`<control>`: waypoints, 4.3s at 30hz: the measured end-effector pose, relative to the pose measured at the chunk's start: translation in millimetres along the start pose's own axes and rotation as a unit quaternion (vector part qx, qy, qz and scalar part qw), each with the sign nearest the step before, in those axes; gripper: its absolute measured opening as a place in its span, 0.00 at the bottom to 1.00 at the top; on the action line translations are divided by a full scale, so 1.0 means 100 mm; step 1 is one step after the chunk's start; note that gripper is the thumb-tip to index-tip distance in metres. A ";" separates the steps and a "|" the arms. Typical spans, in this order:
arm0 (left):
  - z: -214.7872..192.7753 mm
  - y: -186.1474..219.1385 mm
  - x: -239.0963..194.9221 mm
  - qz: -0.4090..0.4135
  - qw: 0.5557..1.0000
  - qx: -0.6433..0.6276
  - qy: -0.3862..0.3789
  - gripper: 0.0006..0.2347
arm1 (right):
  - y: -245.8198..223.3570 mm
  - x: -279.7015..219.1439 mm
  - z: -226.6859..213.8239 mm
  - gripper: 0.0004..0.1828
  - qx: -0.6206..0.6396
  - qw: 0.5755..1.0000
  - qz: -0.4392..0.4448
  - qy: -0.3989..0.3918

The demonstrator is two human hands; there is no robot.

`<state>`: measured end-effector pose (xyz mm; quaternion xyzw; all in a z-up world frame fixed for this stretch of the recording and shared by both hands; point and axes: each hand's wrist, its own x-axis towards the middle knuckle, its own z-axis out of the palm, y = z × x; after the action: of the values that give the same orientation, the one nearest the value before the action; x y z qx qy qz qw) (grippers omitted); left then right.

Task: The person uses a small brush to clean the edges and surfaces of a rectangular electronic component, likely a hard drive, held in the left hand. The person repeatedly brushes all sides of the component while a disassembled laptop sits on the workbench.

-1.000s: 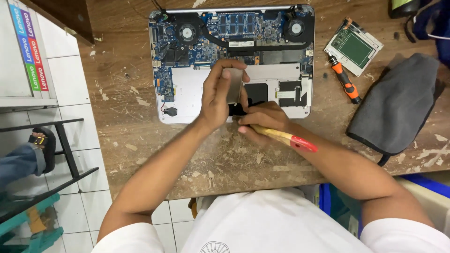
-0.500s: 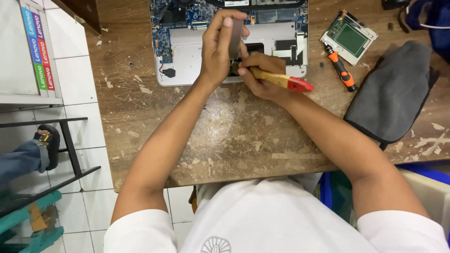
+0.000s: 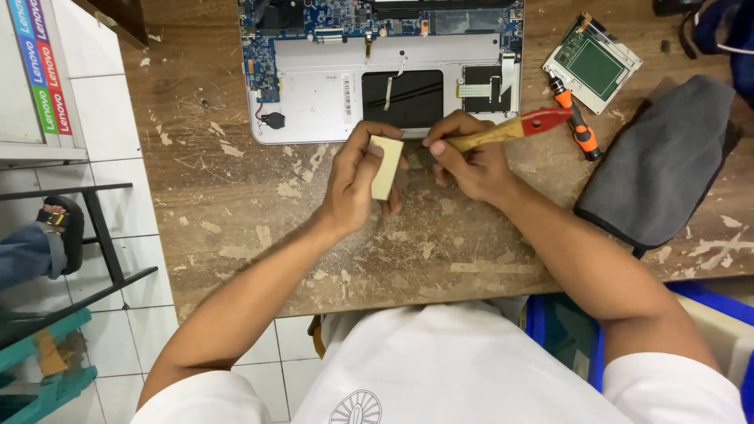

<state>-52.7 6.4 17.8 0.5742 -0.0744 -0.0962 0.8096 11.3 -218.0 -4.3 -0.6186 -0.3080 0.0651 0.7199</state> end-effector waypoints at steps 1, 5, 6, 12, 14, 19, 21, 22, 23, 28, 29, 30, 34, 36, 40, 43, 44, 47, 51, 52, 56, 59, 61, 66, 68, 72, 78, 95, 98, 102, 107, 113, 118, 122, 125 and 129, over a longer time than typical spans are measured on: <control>0.02 0.06 0.01 -0.003 1.000 -0.002 0.001 0.19 | 0.01 0.00 0.00 0.09 0.001 1.000 0.003 0.001; 0.07 0.43 0.04 -0.073 0.990 0.103 -0.055 0.19 | 0.00 -0.03 0.01 0.10 -0.012 1.000 0.018 -0.011; 0.08 0.55 0.05 -0.108 0.981 0.136 -0.085 0.17 | -0.01 -0.04 0.01 0.08 -0.033 0.999 0.015 -0.008; 0.05 0.71 0.01 -0.259 0.937 0.205 -0.110 0.16 | -0.12 -0.01 0.08 0.04 -0.145 0.987 -0.059 -0.036; 0.08 0.79 0.04 -0.287 0.928 0.214 -0.100 0.16 | -0.17 0.03 0.11 0.05 -0.160 0.985 -0.062 -0.030; 0.12 0.96 0.07 -0.317 0.914 0.238 -0.083 0.17 | -0.25 0.04 0.15 0.06 -0.246 0.967 -0.031 -0.058; 0.11 0.96 0.09 -0.321 0.911 0.245 -0.081 0.17 | -0.31 0.07 0.17 0.09 -0.245 0.966 0.015 -0.080; 0.11 0.97 0.09 -0.321 0.912 0.244 -0.079 0.17 | -0.25 0.02 0.14 0.09 -0.245 0.966 0.016 -0.082; 0.12 0.97 0.10 -0.327 0.913 0.232 -0.077 0.18 | -0.19 -0.02 0.10 0.09 -0.252 0.963 0.032 -0.087; 0.12 0.91 0.09 -0.336 0.920 0.187 -0.078 0.21 | -0.22 0.01 0.17 0.06 -0.214 0.975 0.038 -0.053; 0.12 0.91 0.09 -0.337 0.922 0.177 -0.074 0.20 | -0.21 0.03 0.16 0.06 -0.235 0.969 0.028 -0.067; 0.13 0.91 0.09 -0.338 0.924 0.168 -0.070 0.20 | -0.20 0.04 0.16 0.07 -0.255 0.963 0.017 -0.081; 0.14 0.91 0.07 -0.340 0.925 0.154 -0.067 0.19 | -0.26 0.05 0.12 0.11 -0.280 0.951 0.060 -0.112; 0.15 0.93 0.07 -0.349 0.923 0.152 -0.062 0.19 | -0.18 0.02 0.14 0.10 -0.247 0.965 0.026 -0.079; 0.16 0.92 0.06 -0.348 0.923 0.152 -0.064 0.19 | -0.33 0.11 0.15 0.12 -0.303 0.946 0.022 -0.113; 0.17 0.88 0.05 -0.335 0.927 0.160 -0.051 0.17 | -0.32 0.10 0.15 0.14 -0.307 0.939 0.027 -0.152; 0.16 0.87 0.05 -0.331 0.929 0.159 -0.052 0.17 | -0.27 0.09 0.16 0.11 -0.271 0.955 0.010 -0.121; 0.17 0.83 0.05 -0.327 0.931 0.155 -0.049 0.17 | -0.36 0.15 0.19 0.10 -0.277 0.953 -0.011 -0.124; 0.20 0.88 0.04 -0.319 0.934 0.153 -0.047 0.17 | -0.38 0.13 0.21 0.17 -0.320 0.933 0.008 -0.166; 0.19 0.87 0.04 -0.317 0.935 0.153 -0.049 0.17 | -0.38 0.15 0.21 0.17 -0.323 0.932 0.007 -0.165; 0.18 0.79 0.04 -0.304 0.940 0.151 -0.043 0.16 | -0.37 0.19 0.21 0.10 -0.312 0.938 -0.034 -0.146; 0.17 0.78 0.05 -0.300 0.940 0.153 -0.043 0.16 | -0.35 0.15 0.19 0.14 -0.319 0.933 -0.018 -0.166; 0.18 0.79 0.05 -0.302 0.940 0.154 -0.045 0.16 | -0.33 0.12 0.19 0.14 -0.321 0.932 -0.003 -0.168; 0.22 0.84 0.03 -0.293 0.941 0.162 -0.037 0.15 | -0.33 0.15 0.20 0.13 -0.324 0.934 -0.004 -0.150; 0.21 0.81 0.01 -0.293 0.941 0.162 -0.038 0.15 | -0.35 0.15 0.21 0.13 -0.320 0.935 0.006 -0.150; 0.20 0.78 0.01 -0.296 0.940 0.165 -0.036 0.15 | -0.36 0.14 0.22 0.06 -0.323 0.940 -0.020 -0.106; 0.23 0.80 0.02 -0.299 0.938 0.171 -0.032 0.14 | -0.34 0.10 0.17 0.11 -0.342 0.926 0.000 -0.161; 0.24 0.83 0.02 -0.295 0.937 0.182 -0.034 0.14 | -0.44 0.17 0.17 0.07 -0.306 0.937 -0.019 -0.169; 0.25 0.83 0.03 -0.297 0.937 0.182 -0.034 0.14 | -0.45 0.20 0.17 0.05 -0.317 0.937 -0.026 -0.147; 0.26 0.85 0.04 -0.304 0.934 0.184 -0.033 0.14 | -0.44 0.18 0.17 0.10 -0.321 0.927 -0.018 -0.195; 0.26 0.83 0.03 -0.313 0.932 0.182 -0.031 0.15 | -0.44 0.20 0.23 0.10 -0.354 0.923 -0.034 -0.147; 0.27 0.86 0.03 -0.313 0.931 0.184 -0.033 0.15 | -0.42 0.17 0.23 0.13 -0.376 0.911 -0.038 -0.166; 0.27 0.82 0.02 -0.315 0.929 0.192 -0.030 0.14 | -0.44 0.19 0.25 0.09 -0.386 0.913 -0.049 -0.122; 0.27 0.86 0.02 -0.314 0.931 0.184 -0.029 0.15 | -0.39 0.13 0.23 0.12 -0.383 0.910 -0.034 -0.156; 0.23 0.78 0.03 -0.304 0.934 0.186 -0.023 0.15 | -0.49 0.22 0.27 0.10 -0.381 0.915 -0.044 -0.124; 0.21 0.70 0.03 -0.283 0.942 0.182 -0.022 0.14 | -0.46 0.21 0.27 0.13 -0.358 0.923 -0.047 -0.131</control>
<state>-49.7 9.0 91.1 0.7069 0.0568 -0.3186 0.6290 1.0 -195.1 47.9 -0.8058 -0.4307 -0.0030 0.4063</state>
